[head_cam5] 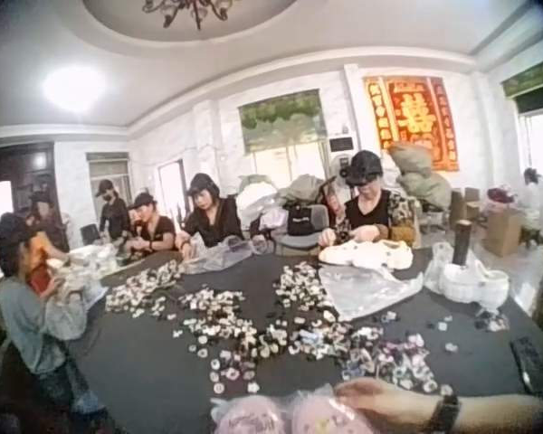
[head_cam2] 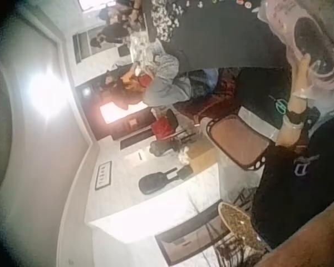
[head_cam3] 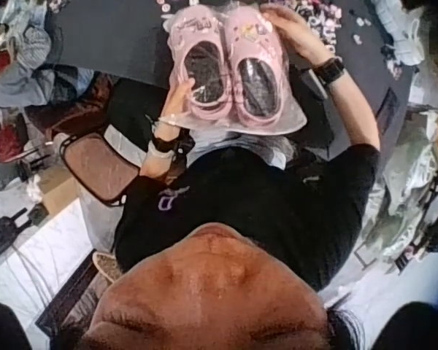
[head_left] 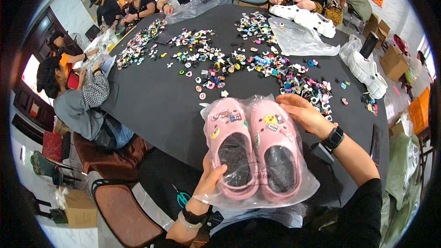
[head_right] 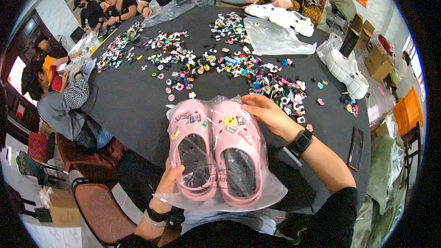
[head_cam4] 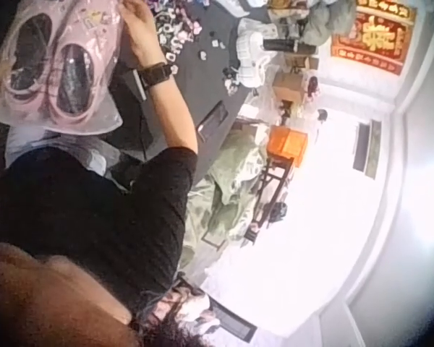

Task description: Attach decorative charms to the holes of rubber clogs.

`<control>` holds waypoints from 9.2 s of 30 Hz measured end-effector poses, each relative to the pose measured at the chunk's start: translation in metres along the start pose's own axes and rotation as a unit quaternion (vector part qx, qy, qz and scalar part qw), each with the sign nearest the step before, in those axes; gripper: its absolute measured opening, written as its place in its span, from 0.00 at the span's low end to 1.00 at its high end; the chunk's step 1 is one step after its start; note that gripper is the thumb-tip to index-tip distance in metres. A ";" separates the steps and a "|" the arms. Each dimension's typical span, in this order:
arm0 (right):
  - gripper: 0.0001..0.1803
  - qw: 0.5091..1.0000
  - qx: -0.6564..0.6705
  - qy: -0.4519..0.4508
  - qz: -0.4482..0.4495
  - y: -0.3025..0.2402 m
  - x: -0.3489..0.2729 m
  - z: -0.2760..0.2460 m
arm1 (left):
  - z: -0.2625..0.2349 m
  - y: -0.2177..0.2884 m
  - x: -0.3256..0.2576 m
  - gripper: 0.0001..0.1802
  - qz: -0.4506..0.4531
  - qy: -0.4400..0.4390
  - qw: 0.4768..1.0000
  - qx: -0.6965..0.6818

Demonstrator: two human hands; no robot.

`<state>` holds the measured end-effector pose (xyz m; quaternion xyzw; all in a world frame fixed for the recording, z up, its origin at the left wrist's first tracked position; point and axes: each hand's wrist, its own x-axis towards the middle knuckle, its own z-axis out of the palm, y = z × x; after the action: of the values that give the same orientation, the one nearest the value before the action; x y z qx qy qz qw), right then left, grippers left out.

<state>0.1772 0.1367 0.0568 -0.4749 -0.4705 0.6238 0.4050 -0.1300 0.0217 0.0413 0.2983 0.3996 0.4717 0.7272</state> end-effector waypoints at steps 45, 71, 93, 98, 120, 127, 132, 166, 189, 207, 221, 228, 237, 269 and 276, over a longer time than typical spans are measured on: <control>0.06 0.870 -0.229 0.412 -0.145 0.062 -0.230 0.011 | -0.045 0.014 -0.092 0.11 0.202 -0.220 0.809 0.506; 0.11 0.938 0.183 -0.238 0.172 0.104 -0.186 0.151 | -0.044 0.008 -0.110 0.08 0.277 -0.290 0.788 0.466; 0.25 0.974 0.210 0.087 0.014 0.081 -0.267 0.003 | -0.013 0.060 -0.099 0.21 0.181 -0.209 0.720 0.636; 0.22 0.996 -0.057 -0.053 0.038 0.053 -0.263 0.016 | 0.037 0.031 -0.093 0.22 0.310 -0.142 0.613 0.713; 0.23 0.698 -0.587 0.137 -0.385 -0.003 -0.169 0.054 | 0.033 0.058 -0.029 0.09 0.578 0.141 0.562 0.574; 0.20 0.794 -0.481 -0.050 -0.368 0.003 -0.150 0.088 | 0.009 0.097 0.011 0.08 0.593 0.123 0.515 0.607; 0.26 0.825 -0.439 -0.067 -0.349 0.005 -0.139 0.112 | -0.004 0.104 -0.013 0.09 0.453 0.143 0.565 0.675; 0.56 0.921 0.385 -0.019 -0.058 0.067 -0.170 0.029 | 0.034 0.039 -0.036 0.24 0.380 -0.094 0.601 0.697; 0.49 0.953 0.197 -0.014 -0.228 -0.043 -0.151 -0.043 | -0.018 0.027 -0.062 0.27 0.182 -0.312 0.703 0.613; 0.30 0.797 -0.241 0.488 -0.261 0.018 -0.255 -0.118 | -0.064 0.051 -0.042 0.29 0.394 -0.114 0.606 0.681; 0.52 0.737 -0.433 0.470 -0.219 0.046 -0.328 -0.137 | 0.020 0.058 0.052 0.09 0.311 0.054 0.726 0.611; 0.29 0.867 0.078 0.471 -0.145 0.042 -0.325 -0.121 | 0.041 0.051 0.054 0.20 0.347 0.030 0.640 0.685; 0.20 0.830 -0.077 0.542 -0.103 0.086 -0.363 -0.155 | -0.015 0.069 -0.017 0.21 0.351 0.044 0.698 0.622; 0.13 0.722 -0.623 -0.170 -0.248 -0.040 -0.067 0.160 | -0.405 -0.259 -0.052 0.25 0.010 0.494 0.695 0.523; 0.08 0.708 -0.631 -0.136 -0.287 -0.027 -0.061 0.154 | -0.395 -0.238 -0.047 0.23 -0.011 0.541 0.827 0.156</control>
<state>0.0421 0.0533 0.1125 -0.3716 -0.9181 0.0929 0.1021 -0.3755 -0.0886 -0.3366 0.1006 0.8005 0.4804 0.3438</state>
